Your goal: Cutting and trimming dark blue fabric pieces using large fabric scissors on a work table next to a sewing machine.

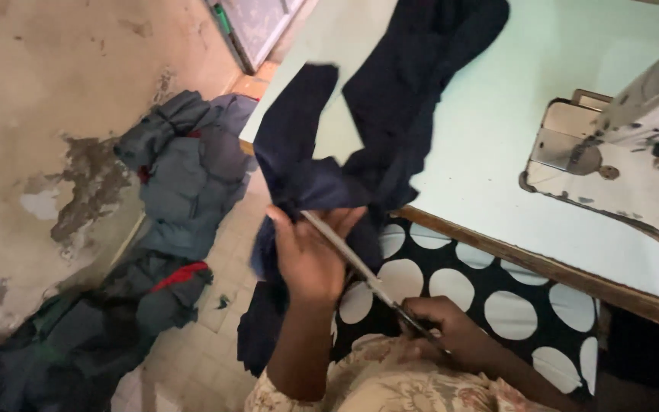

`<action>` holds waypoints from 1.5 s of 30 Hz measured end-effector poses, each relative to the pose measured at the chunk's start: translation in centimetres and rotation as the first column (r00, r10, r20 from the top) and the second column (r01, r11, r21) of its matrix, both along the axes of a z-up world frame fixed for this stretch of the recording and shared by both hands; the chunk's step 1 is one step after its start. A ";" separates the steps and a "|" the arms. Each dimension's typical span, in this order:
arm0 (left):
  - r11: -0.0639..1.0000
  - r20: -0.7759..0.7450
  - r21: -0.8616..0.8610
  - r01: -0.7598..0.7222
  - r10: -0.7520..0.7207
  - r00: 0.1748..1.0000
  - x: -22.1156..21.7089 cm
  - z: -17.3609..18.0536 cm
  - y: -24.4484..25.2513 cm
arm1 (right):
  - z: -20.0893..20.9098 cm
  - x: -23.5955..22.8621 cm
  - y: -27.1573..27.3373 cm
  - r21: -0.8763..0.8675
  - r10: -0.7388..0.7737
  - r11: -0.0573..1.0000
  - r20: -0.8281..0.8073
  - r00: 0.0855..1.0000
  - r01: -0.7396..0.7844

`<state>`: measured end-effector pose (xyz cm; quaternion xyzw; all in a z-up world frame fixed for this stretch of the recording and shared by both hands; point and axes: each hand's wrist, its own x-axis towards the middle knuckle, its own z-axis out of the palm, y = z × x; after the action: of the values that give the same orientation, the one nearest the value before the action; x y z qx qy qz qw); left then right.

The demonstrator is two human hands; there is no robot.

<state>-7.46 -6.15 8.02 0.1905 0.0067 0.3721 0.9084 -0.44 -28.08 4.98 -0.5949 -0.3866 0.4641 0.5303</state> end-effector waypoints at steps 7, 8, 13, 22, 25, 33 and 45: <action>0.998 -0.089 0.045 0.054 -0.050 0.995 0.6 0.9 -0.7 | -0.5 0.3 -0.8 0.035 -0.048 0.998 0.044 0.998 0.046; 0.995 -0.041 0.078 0.060 -0.057 0.998 0.5 0.5 -0.6 | -0.8 0.4 -0.9 -0.016 -0.067 0.997 0.159 0.985 0.070; 0.981 -0.026 0.183 0.057 -0.054 0.998 0.4 0.5 -0.5 | -0.4 0.5 -0.8 -0.055 -0.064 0.994 0.403 0.913 0.094; 0.973 -0.055 0.212 0.093 -0.083 0.995 0.8 0.1 -0.8 | -1.0 0.6 -0.7 -0.075 -0.120 0.980 0.511 0.851 0.183; 0.981 0.013 0.176 0.081 -0.084 0.996 0.9 0.2 -1.1 | -1.4 0.8 -0.8 -0.065 -0.106 0.989 0.297 0.949 0.131; 0.986 0.071 0.116 0.118 -0.126 0.989 0.9 0.4 -1.7 | 0.0 0.5 0.1 0.049 -0.051 0.997 -0.088 0.995 0.056; 0.984 0.183 0.155 0.091 -0.119 0.976 0.4 -0.6 -0.9 | -1.0 0.9 0.2 -0.069 -0.023 0.997 -0.009 1.000 0.022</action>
<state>-7.10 -7.03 7.45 0.2199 -0.1180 0.3396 0.9069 0.48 -27.87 4.01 -0.6151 -0.3610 0.4740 0.5164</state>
